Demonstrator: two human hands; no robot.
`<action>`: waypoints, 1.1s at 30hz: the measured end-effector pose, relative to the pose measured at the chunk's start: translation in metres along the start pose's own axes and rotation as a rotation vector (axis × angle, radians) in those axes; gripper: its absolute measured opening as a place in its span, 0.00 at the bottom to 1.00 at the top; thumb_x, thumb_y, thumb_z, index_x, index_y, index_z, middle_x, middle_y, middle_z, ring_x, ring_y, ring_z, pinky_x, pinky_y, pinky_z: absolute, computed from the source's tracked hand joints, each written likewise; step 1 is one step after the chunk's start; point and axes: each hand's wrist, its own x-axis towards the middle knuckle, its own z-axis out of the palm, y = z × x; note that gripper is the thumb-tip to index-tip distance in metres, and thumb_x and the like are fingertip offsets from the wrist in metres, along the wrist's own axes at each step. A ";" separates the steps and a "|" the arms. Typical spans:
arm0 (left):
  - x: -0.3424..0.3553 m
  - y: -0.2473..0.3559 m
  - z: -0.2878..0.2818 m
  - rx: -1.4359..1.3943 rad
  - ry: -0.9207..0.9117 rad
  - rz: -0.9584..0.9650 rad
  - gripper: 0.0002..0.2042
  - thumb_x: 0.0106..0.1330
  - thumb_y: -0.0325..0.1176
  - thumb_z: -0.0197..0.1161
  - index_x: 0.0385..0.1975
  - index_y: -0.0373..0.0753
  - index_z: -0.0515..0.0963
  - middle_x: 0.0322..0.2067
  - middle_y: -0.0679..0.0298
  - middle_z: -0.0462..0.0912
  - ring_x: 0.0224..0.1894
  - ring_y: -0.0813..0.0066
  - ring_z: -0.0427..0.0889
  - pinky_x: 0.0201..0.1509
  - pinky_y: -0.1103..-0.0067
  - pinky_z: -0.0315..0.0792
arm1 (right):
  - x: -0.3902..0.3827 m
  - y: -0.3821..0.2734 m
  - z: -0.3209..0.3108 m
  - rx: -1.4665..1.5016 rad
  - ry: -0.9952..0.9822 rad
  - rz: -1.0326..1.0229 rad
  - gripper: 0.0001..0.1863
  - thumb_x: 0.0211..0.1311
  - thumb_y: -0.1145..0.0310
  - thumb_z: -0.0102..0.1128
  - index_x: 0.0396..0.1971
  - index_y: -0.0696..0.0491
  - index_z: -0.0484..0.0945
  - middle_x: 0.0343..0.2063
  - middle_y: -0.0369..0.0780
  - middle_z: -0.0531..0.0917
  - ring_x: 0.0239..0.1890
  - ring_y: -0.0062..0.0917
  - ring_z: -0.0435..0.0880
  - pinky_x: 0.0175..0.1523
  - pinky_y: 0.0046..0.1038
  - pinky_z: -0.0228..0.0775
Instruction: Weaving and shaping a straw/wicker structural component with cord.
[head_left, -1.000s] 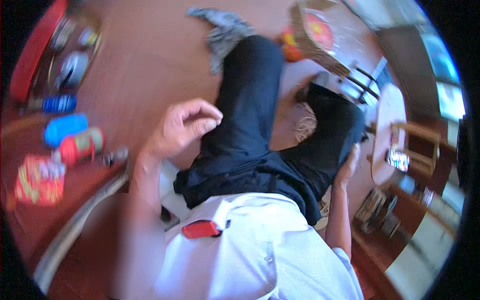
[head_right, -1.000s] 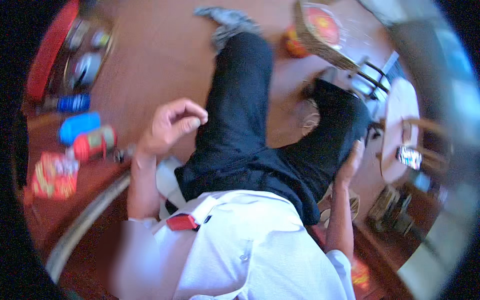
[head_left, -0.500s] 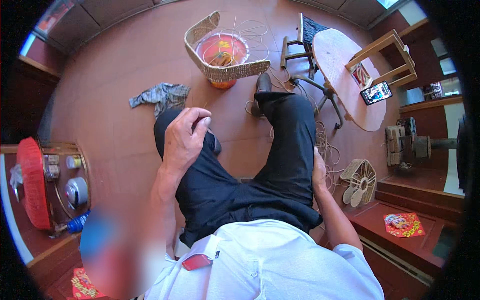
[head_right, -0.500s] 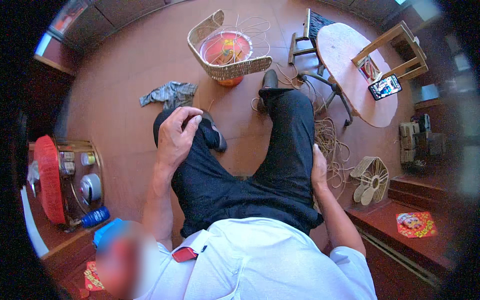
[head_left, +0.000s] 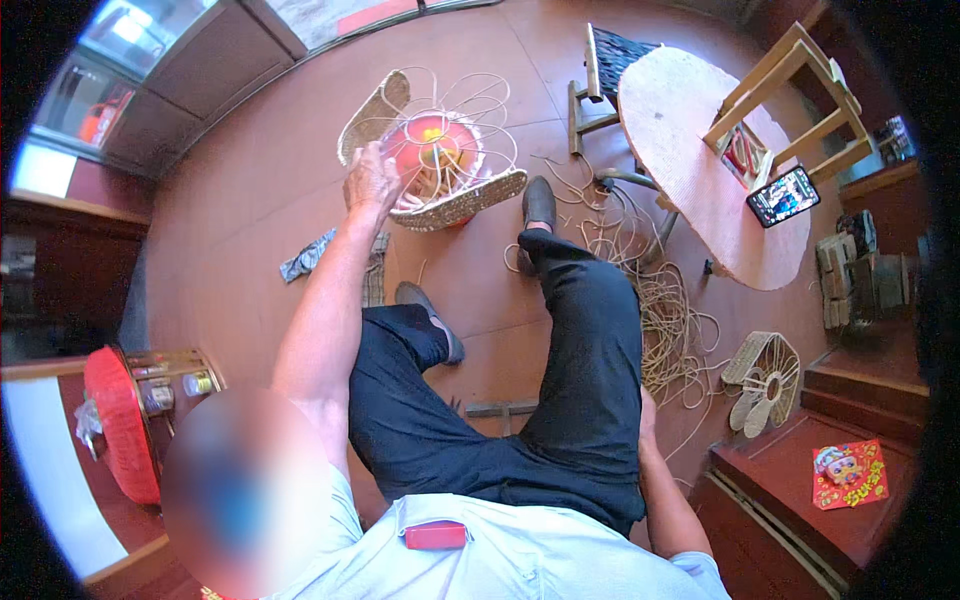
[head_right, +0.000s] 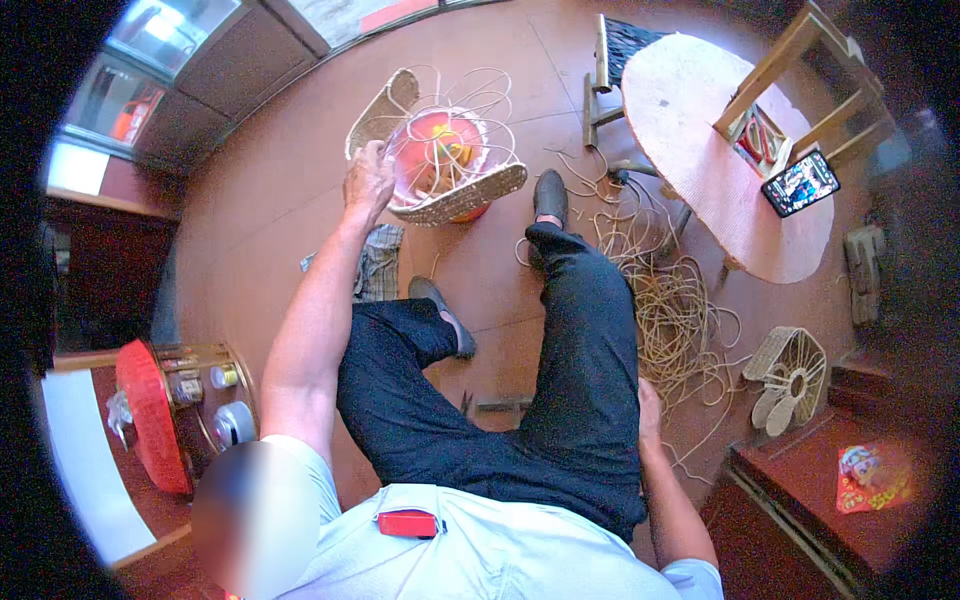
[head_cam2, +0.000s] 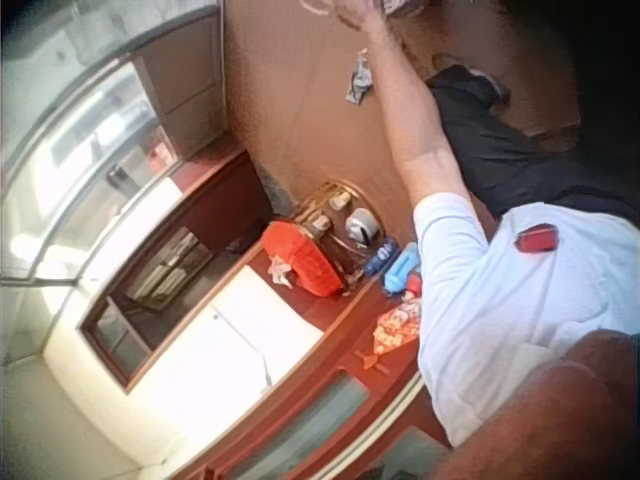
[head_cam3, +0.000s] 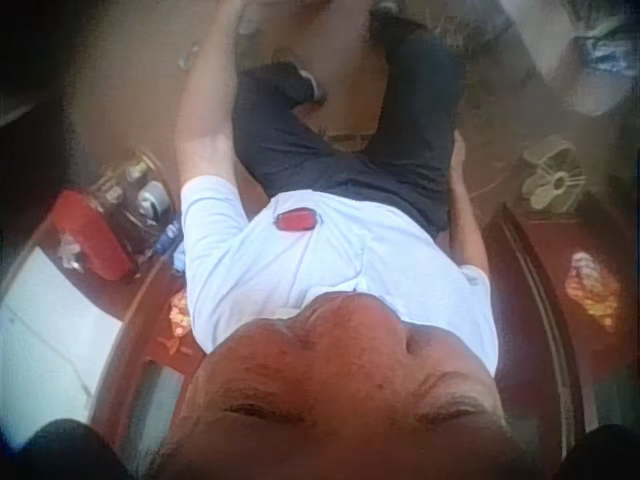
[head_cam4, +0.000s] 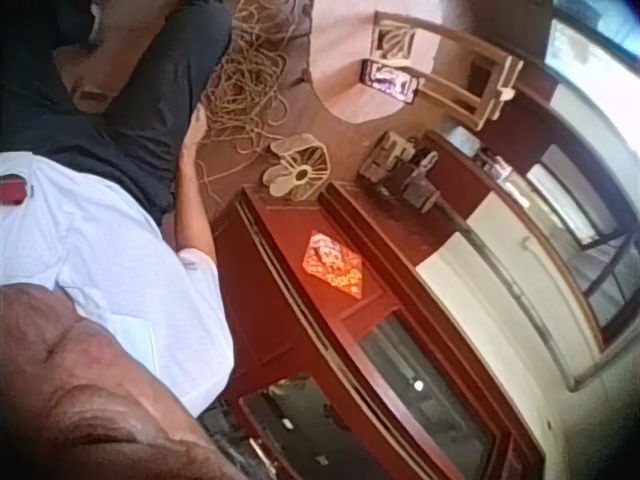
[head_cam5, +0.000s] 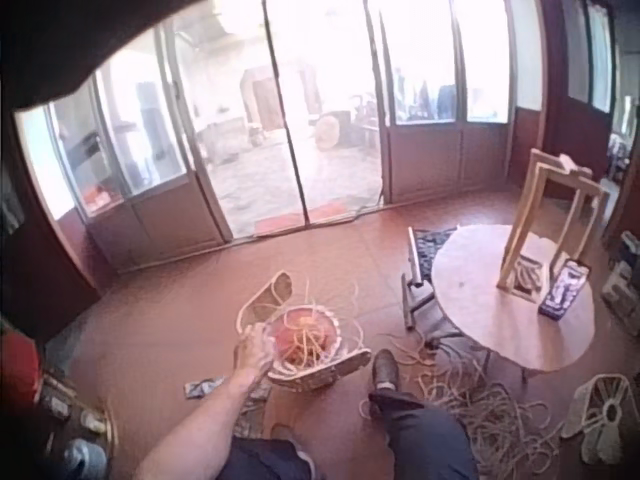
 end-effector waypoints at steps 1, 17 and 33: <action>0.006 0.004 0.017 0.074 0.010 0.028 0.18 0.73 0.40 0.61 0.57 0.38 0.82 0.47 0.48 0.88 0.51 0.49 0.89 0.58 0.60 0.80 | -0.009 0.006 0.000 0.228 0.038 0.061 0.17 0.79 0.65 0.59 0.56 0.60 0.84 0.48 0.39 0.89 0.53 0.24 0.85 0.62 0.29 0.74; 0.059 -0.014 -0.032 -0.307 -0.136 0.098 0.19 0.80 0.37 0.63 0.63 0.34 0.81 0.58 0.54 0.86 0.61 0.66 0.84 0.69 0.72 0.74 | 0.112 0.068 -0.024 -0.588 0.418 0.162 0.21 0.69 0.58 0.65 0.57 0.50 0.87 0.53 0.49 0.90 0.57 0.43 0.88 0.64 0.40 0.77; -0.141 0.146 -0.127 -0.521 -0.374 0.061 0.09 0.75 0.19 0.64 0.50 0.32 0.86 0.39 0.60 0.88 0.43 0.75 0.87 0.51 0.79 0.80 | 0.341 -0.054 -0.051 -0.238 0.262 -0.025 0.45 0.66 0.60 0.70 0.78 0.57 0.59 0.72 0.55 0.72 0.62 0.47 0.84 0.67 0.44 0.76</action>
